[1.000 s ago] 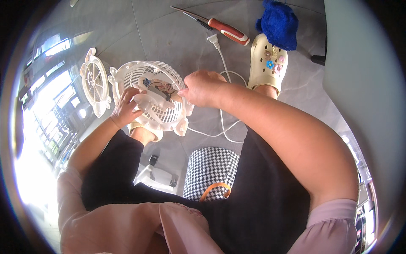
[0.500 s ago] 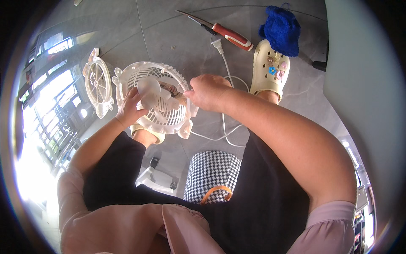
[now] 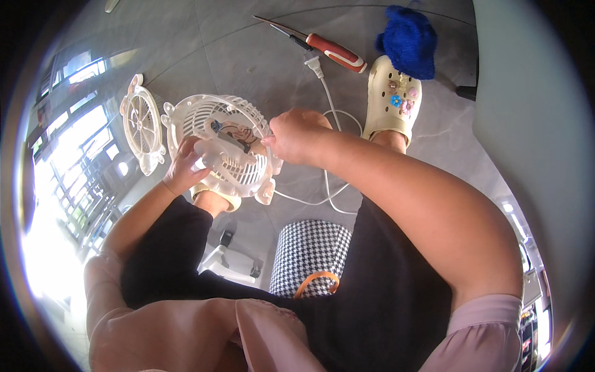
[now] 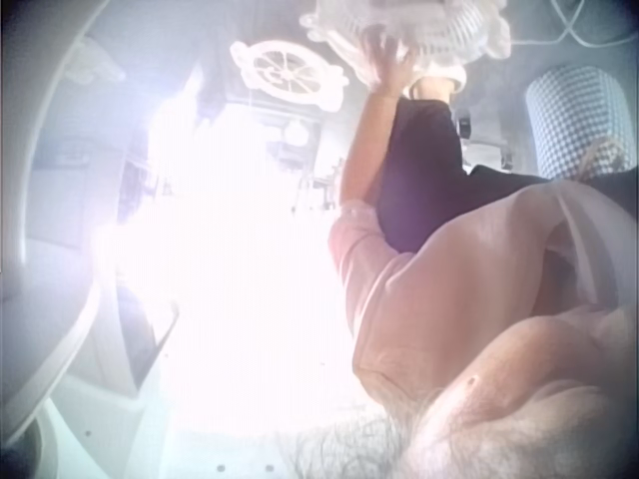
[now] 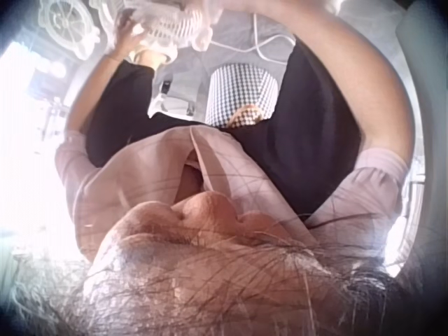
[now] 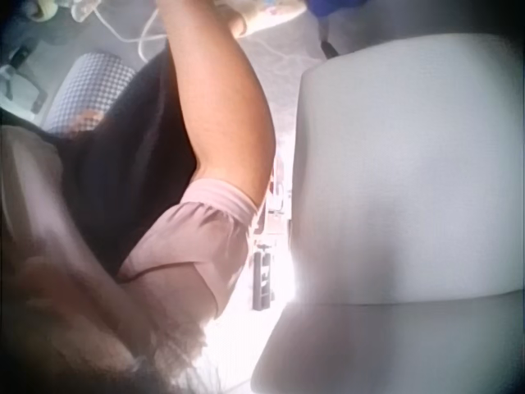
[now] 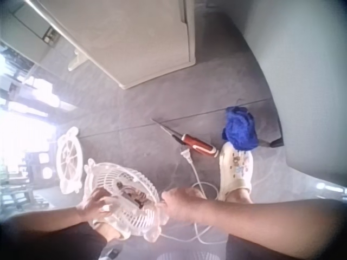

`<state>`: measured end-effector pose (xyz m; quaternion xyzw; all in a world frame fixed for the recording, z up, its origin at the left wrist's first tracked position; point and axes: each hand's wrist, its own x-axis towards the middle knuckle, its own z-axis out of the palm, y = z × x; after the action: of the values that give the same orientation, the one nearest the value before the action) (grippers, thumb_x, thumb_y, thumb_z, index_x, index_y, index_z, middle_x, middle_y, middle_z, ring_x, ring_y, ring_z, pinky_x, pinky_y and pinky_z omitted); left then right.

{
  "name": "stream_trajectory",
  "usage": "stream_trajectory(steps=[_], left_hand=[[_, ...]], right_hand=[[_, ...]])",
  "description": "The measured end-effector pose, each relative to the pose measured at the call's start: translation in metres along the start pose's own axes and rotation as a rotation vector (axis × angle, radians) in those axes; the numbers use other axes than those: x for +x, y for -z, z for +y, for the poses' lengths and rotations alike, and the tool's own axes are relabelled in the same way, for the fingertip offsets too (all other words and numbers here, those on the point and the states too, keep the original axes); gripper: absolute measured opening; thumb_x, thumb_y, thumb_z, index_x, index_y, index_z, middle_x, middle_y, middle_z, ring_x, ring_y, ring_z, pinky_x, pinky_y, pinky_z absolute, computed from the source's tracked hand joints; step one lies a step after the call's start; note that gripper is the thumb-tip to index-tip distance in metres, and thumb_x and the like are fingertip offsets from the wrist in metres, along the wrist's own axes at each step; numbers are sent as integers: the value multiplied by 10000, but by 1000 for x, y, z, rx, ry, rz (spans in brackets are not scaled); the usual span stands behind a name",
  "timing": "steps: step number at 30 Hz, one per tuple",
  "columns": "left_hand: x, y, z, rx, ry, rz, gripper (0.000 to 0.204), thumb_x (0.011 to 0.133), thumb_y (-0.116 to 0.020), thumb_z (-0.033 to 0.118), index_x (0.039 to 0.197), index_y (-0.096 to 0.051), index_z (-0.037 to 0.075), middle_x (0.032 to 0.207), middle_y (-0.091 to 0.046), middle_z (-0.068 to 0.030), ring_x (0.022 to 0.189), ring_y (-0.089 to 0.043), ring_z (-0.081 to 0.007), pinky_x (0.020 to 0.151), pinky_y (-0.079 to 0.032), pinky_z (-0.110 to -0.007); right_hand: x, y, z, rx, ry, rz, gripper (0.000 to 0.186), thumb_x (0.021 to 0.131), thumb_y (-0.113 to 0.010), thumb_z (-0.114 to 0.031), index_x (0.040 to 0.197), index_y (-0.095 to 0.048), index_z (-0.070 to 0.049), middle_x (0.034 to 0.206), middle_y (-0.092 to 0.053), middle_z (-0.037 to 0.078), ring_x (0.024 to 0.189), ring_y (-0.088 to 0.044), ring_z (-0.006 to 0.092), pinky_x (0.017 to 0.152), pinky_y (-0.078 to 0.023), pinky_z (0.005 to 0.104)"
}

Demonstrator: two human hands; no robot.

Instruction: The person uses a screwdriver to remove screws from the center of a small white electric fan, while sitting on a stool and handling various fan housing components on the floor.

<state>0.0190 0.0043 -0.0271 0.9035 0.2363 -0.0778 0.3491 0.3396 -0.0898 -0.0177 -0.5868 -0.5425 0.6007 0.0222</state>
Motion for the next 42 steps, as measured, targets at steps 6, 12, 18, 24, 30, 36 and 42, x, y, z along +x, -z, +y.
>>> stream_trajectory(steps=[6,12,18,24,30,36,42], left_hand=[[-6,1,13,129,-114,2,683,543,-736,34,1197,-587,166,1072,-493,-66,1041,-505,-304,888,-466,-417],[-6,2,16,181,-150,15,724,537,-734,36,1227,-577,189,1067,-492,-60,1047,-502,-295,888,-467,-418],[-3,5,12,0,24,-14,545,554,-733,44,1074,-571,59,1091,-490,-120,1057,-484,-343,854,-456,-422],[15,6,13,-21,71,-49,572,562,-739,44,1105,-562,54,1084,-503,-112,1047,-490,-324,858,-453,-419],[32,7,9,48,38,-97,691,573,-734,64,1234,-541,121,1066,-522,-117,1016,-504,-305,879,-434,-403],[36,-1,23,12,207,-152,519,624,-759,141,1108,-583,74,1039,-541,-90,1028,-506,-293,918,-411,-411],[33,-5,24,-134,377,-67,622,680,-753,200,1250,-526,101,1066,-544,-112,1040,-521,-294,892,-442,-381]], right_hand=[[-5,3,8,-38,-40,-55,387,916,-497,-370,932,-639,-11,906,-655,171,906,-635,331,798,-499,429],[-5,5,9,-12,-67,-80,392,915,-491,-378,947,-636,-15,957,-650,160,940,-625,323,809,-490,443],[-3,-5,14,21,-57,34,360,873,-548,-379,890,-635,-29,858,-661,173,851,-630,343,786,-480,426],[-2,-3,10,14,-46,-33,355,874,-548,-375,895,-633,-31,858,-661,167,849,-630,343,783,-480,420],[-4,-1,9,16,-72,-6,346,874,-552,-362,896,-631,-25,837,-663,161,838,-636,329,773,-484,417],[-3,-3,17,32,-59,18,339,872,-553,-358,883,-628,-28,812,-666,148,819,-639,323,759,-484,409],[0,8,10,24,-118,12,360,863,-566,-365,909,-634,-15,829,-665,168,826,-637,331,725,-483,393]])
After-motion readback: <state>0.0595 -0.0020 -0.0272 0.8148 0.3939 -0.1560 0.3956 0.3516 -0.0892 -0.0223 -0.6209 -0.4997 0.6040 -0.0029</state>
